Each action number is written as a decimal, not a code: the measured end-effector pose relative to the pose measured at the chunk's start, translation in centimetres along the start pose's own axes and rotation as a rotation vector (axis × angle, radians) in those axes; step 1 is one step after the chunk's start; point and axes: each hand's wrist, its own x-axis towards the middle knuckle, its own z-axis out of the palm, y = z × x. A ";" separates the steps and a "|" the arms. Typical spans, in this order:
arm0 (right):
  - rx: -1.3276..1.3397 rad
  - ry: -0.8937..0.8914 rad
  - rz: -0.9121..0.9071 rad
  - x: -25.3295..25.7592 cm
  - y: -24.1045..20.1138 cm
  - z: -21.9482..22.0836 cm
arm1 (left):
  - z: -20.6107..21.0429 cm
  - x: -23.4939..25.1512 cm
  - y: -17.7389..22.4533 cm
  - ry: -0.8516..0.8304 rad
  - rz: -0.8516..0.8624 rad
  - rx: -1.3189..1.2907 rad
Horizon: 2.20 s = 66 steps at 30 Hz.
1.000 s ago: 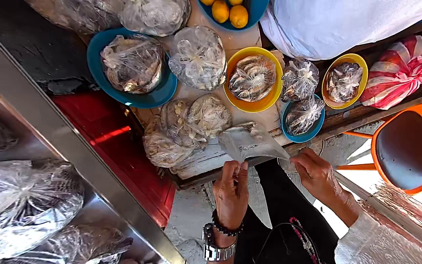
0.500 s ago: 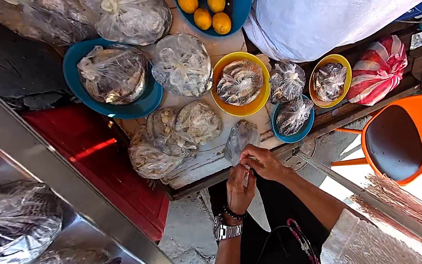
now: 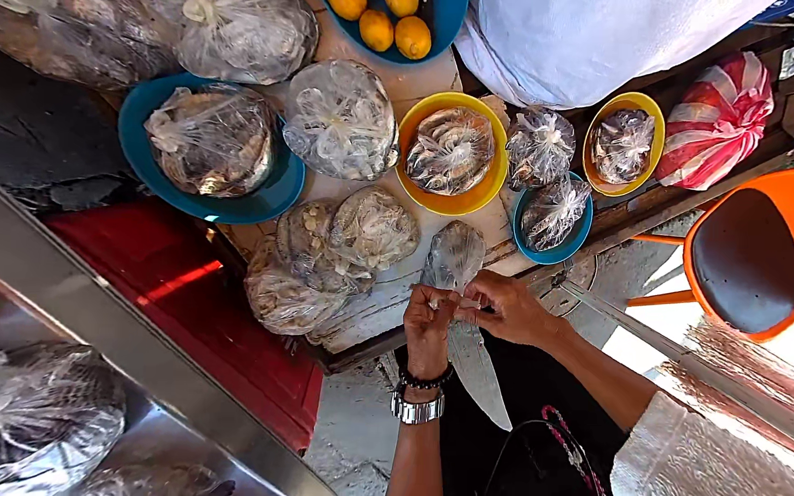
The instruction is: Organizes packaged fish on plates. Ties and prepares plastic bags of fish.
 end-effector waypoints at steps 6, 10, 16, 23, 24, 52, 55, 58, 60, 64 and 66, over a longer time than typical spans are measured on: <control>0.010 -0.095 -0.021 -0.1 1.7 0.5 | -1.9 1.2 -1.5 -0.099 0.189 0.222; 0.193 -0.068 0.330 -0.1 7.8 -1.3 | -5.8 4.7 -3.0 0.168 0.278 0.661; 0.217 -0.104 0.472 0.9 9.8 -2.8 | -7.4 7.1 -4.4 0.272 0.074 0.712; 0.015 -0.072 0.201 3.5 6.8 -5.9 | -6.3 5.5 -1.8 0.014 0.118 0.239; 0.014 -0.053 0.172 4.2 6.4 -5.7 | -5.7 5.3 -1.6 -0.053 0.128 0.183; 0.725 0.127 0.369 5.0 2.1 0.2 | -1.0 8.0 -0.8 -0.341 -0.163 0.850; 1.163 0.232 0.474 4.5 4.1 0.6 | -1.6 7.6 -1.1 -0.311 -0.118 0.681; 1.316 0.275 0.542 4.6 5.1 1.6 | -1.6 7.3 -2.1 -0.264 0.042 0.755; 1.207 0.236 0.504 5.0 5.7 2.0 | -1.5 7.1 -2.7 -0.252 0.148 0.819; 0.740 0.048 0.445 6.6 4.6 2.3 | -2.1 6.8 -3.3 -0.221 0.345 0.934; 0.619 -0.013 0.412 7.2 4.5 2.1 | -2.6 7.0 -3.3 -0.232 0.375 0.961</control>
